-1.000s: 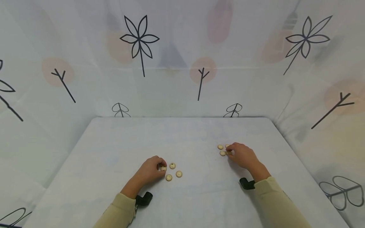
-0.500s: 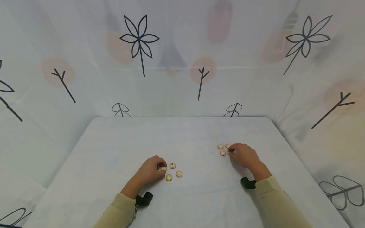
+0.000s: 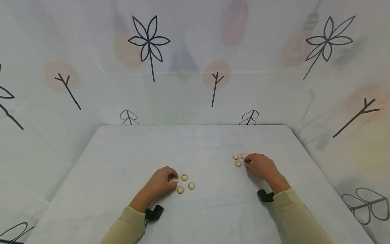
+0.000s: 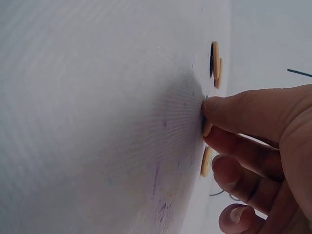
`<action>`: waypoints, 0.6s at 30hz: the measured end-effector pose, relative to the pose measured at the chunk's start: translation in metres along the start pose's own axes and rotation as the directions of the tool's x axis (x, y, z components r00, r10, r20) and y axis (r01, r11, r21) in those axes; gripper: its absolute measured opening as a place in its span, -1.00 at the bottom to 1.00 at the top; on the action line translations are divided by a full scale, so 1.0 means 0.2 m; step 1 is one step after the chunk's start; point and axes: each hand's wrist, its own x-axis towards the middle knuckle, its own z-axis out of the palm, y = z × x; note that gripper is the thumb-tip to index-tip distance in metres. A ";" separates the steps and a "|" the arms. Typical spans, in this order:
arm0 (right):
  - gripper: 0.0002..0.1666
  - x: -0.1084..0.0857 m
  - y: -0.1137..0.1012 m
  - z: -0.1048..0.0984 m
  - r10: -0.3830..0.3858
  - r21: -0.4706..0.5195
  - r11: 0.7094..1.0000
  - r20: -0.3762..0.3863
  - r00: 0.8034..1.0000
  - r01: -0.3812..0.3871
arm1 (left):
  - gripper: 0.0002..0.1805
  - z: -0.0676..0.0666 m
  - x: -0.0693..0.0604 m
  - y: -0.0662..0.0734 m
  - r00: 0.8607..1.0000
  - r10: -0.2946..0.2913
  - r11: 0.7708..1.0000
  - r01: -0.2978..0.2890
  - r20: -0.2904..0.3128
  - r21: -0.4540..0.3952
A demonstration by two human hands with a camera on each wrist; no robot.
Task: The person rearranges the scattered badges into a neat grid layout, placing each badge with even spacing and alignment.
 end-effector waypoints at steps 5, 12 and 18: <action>-0.74 0.00 0.00 0.00 0.008 0.010 1.000 -0.004 1.000 -0.007 | -0.88 0.00 0.00 0.00 1.000 -0.005 1.000 0.005 -0.004 0.002; -0.75 0.00 0.00 0.00 0.014 0.019 1.000 0.000 1.000 -0.014 | -0.88 0.00 -0.01 0.00 1.000 0.012 1.000 -0.012 -0.004 -0.002; -0.73 -0.01 -0.03 -0.01 0.015 0.000 1.000 0.007 1.000 -0.015 | -0.88 0.00 0.00 0.00 1.000 0.024 1.000 -0.024 -0.003 -0.002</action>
